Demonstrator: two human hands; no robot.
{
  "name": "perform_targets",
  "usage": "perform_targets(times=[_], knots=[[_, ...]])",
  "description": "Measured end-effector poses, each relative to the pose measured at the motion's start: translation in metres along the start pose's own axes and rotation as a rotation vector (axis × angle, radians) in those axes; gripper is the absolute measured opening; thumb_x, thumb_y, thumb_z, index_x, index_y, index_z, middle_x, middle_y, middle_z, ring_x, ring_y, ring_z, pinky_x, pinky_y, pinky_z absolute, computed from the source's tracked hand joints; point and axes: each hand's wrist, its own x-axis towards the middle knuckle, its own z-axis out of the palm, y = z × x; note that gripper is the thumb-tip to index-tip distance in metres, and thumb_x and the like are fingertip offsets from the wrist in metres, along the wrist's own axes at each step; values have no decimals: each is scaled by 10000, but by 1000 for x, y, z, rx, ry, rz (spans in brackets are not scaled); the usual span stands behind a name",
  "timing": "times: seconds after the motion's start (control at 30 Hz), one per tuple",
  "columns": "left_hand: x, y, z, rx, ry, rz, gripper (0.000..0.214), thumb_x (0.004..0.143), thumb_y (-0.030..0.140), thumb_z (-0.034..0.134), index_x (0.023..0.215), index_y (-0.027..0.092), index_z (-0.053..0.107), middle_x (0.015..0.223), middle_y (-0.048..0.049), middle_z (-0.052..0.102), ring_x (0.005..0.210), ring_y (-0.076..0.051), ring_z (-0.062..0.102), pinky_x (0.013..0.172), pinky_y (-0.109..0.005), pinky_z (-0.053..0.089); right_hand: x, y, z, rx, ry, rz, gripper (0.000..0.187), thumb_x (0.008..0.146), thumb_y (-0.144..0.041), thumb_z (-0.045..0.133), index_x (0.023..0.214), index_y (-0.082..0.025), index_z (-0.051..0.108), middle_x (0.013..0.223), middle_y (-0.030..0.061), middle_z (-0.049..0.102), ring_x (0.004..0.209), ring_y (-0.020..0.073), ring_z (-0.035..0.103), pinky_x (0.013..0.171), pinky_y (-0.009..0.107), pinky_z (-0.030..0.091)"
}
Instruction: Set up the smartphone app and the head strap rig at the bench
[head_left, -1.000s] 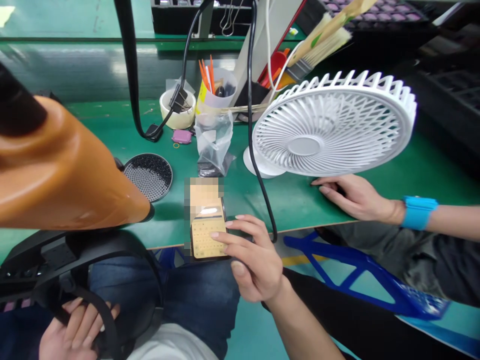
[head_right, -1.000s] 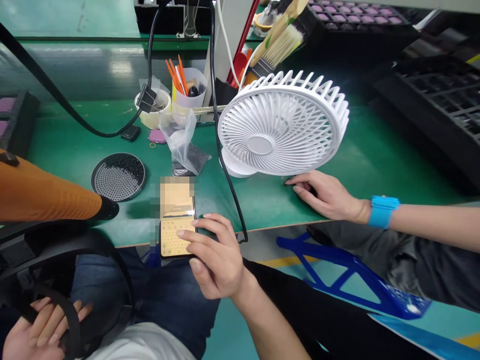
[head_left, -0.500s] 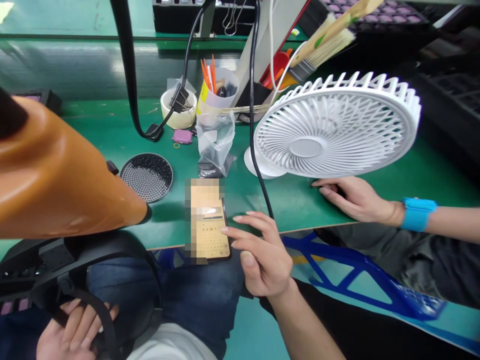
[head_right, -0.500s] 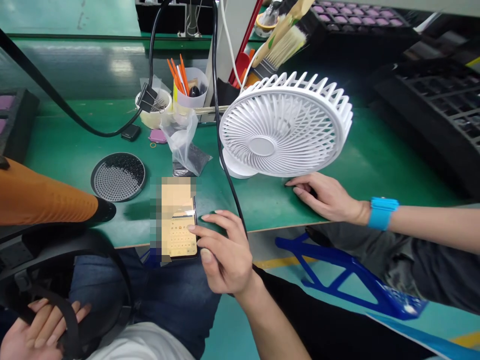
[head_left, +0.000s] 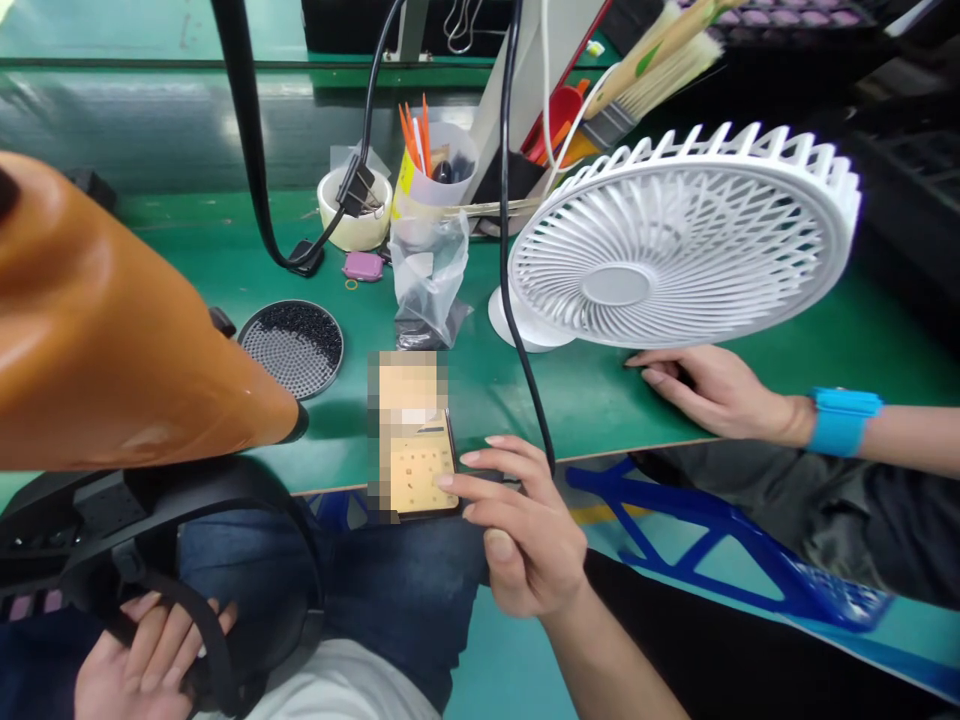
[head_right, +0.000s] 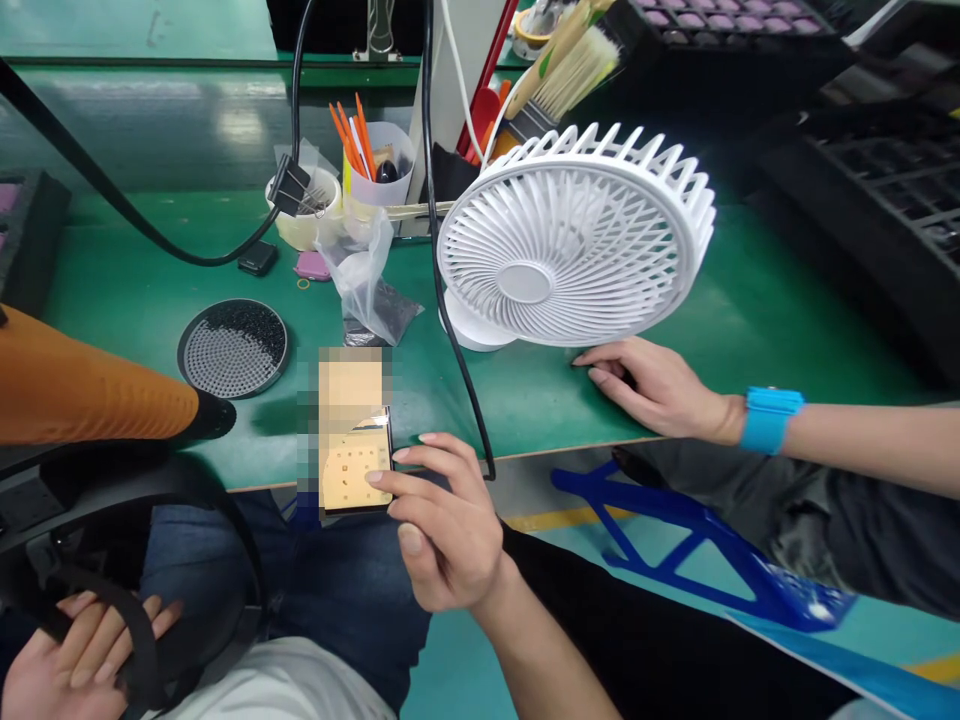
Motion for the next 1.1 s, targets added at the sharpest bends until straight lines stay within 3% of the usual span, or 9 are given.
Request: perform_targets(times=[0.13, 0.27, 0.4, 0.5, 0.67, 0.87, 1.0, 1.1], knots=[[14, 1, -14, -66, -63, -82, 362, 849, 344, 688, 583, 263, 455, 568, -38, 583, 1101, -394, 786, 1194, -677, 524, 3, 1, 3, -9, -34, -20, 171, 993, -148, 515, 973, -213, 671, 1074, 49, 863, 1156, 302, 746, 1107, 583, 527], [26, 1, -26, -178, -83, -135, 258, 899, 314, 647, 654, 262, 585, 522, -14, 539, 1094, -380, 790, 1197, -698, 504, 7, 7, 5, -64, -23, 18, 172, 978, -143, 533, 994, -220, 687, 1082, 63, 862, 1188, 309, 741, 1116, 587, 523], [26, 1, -28, -190, -113, -166, 264, 916, 321, 649, 672, 239, 589, 778, -69, 761, 1124, -366, 782, 1182, -673, 527, 4, 5, 3, -34, -22, 6, 166, 989, -147, 533, 993, -219, 682, 1102, 63, 859, 1190, 306, 746, 1110, 580, 536], [23, 2, -25, -176, -78, -171, 212, 902, 293, 625, 698, 237, 602, 911, -83, 811, 1132, -382, 784, 1191, -731, 492, 1, 2, 3, -9, -28, -30, 187, 1024, -168, 503, 985, -212, 680, 1070, 67, 860, 1174, 306, 755, 1096, 585, 549], [14, 3, -16, -108, -56, -84, 172, 830, 296, 677, 698, 246, 579, 772, -58, 761, 1130, -416, 788, 1208, -765, 457, 2, 6, 7, -70, -14, 32, 180, 1007, -151, 514, 1003, -229, 676, 1098, 73, 858, 1196, 311, 748, 1084, 594, 550], [8, 4, -8, -156, -4, -134, 135, 854, 309, 653, 742, 249, 609, 937, -56, 825, 1067, -398, 791, 1246, -782, 405, 0, 5, 6, -30, -9, -2, 209, 1059, -206, 475, 1001, -240, 674, 1063, 63, 857, 1158, 311, 765, 1059, 601, 575], [10, 2, -11, -224, -50, -115, 202, 918, 299, 649, 723, 257, 621, 629, -12, 670, 1075, -372, 792, 1305, -767, 331, 0, 4, 7, -52, -15, 2, 206, 1059, -190, 483, 996, -220, 677, 1067, 72, 859, 1177, 307, 750, 1077, 595, 566], [11, 2, -12, -207, -30, -136, 209, 914, 277, 631, 708, 245, 614, 732, -41, 748, 1052, -360, 797, 1290, -753, 365, 2, 6, 8, -64, -10, 39, 177, 1016, -145, 513, 1009, -218, 674, 1114, 77, 857, 1198, 309, 737, 1082, 593, 556]])
